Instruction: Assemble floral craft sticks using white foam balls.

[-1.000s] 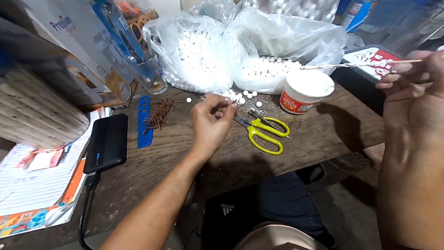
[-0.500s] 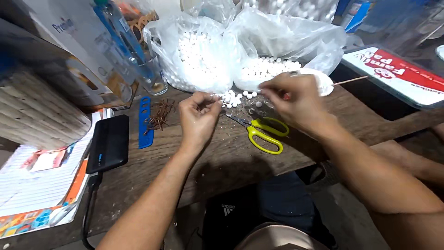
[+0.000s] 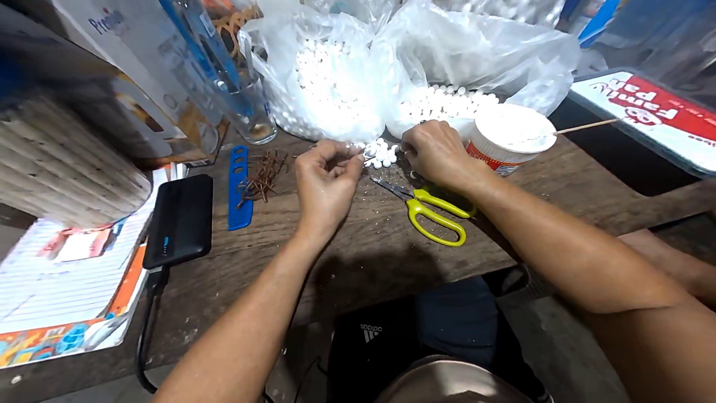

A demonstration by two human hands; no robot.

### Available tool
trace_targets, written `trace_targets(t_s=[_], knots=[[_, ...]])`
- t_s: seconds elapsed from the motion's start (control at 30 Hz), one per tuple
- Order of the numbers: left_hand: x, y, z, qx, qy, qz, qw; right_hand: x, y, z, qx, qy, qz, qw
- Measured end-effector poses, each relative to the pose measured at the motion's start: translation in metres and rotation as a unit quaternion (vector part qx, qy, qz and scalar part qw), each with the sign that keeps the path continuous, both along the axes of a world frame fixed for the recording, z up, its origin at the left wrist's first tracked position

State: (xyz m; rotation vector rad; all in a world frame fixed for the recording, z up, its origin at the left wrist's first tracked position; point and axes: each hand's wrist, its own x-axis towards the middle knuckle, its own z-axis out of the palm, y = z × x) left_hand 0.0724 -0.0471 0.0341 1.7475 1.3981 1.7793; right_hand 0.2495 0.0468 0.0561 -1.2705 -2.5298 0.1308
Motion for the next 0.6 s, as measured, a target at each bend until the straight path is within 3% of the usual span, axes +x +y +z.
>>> trace_targets(t_s=[0.1, 0.2, 0.23, 0.3, 0.43, 0.6], knots=[[0.0, 0.001, -0.003, 0.011, 0.015, 0.003, 1.0, 0.01, -0.001, 0.005, -0.09, 0.234, 0.052, 0.967], [0.0, 0.0, -0.006, 0.026, 0.039, -0.003, 0.999, 0.008, -0.012, 0.009, -0.314, 0.487, 0.083, 0.811], [-0.001, -0.002, -0.007, 0.029, 0.058, -0.008, 0.998, 0.007, -0.014, 0.009, -0.362, 0.524, 0.087, 0.766], [-0.002, -0.004, -0.008, 0.038, 0.078, -0.011, 0.996, 0.007, -0.015, 0.008, -0.412, 0.554, 0.098, 0.717], [-0.002, -0.002, -0.009, 0.046, 0.078, -0.009, 0.996, 0.009, -0.013, 0.004, -0.433, 0.563, 0.114, 0.694], [-0.001, -0.003, -0.01, 0.046, 0.083, -0.006, 0.995, 0.011, -0.009, 0.0, -0.427, 0.563, 0.144, 0.693]])
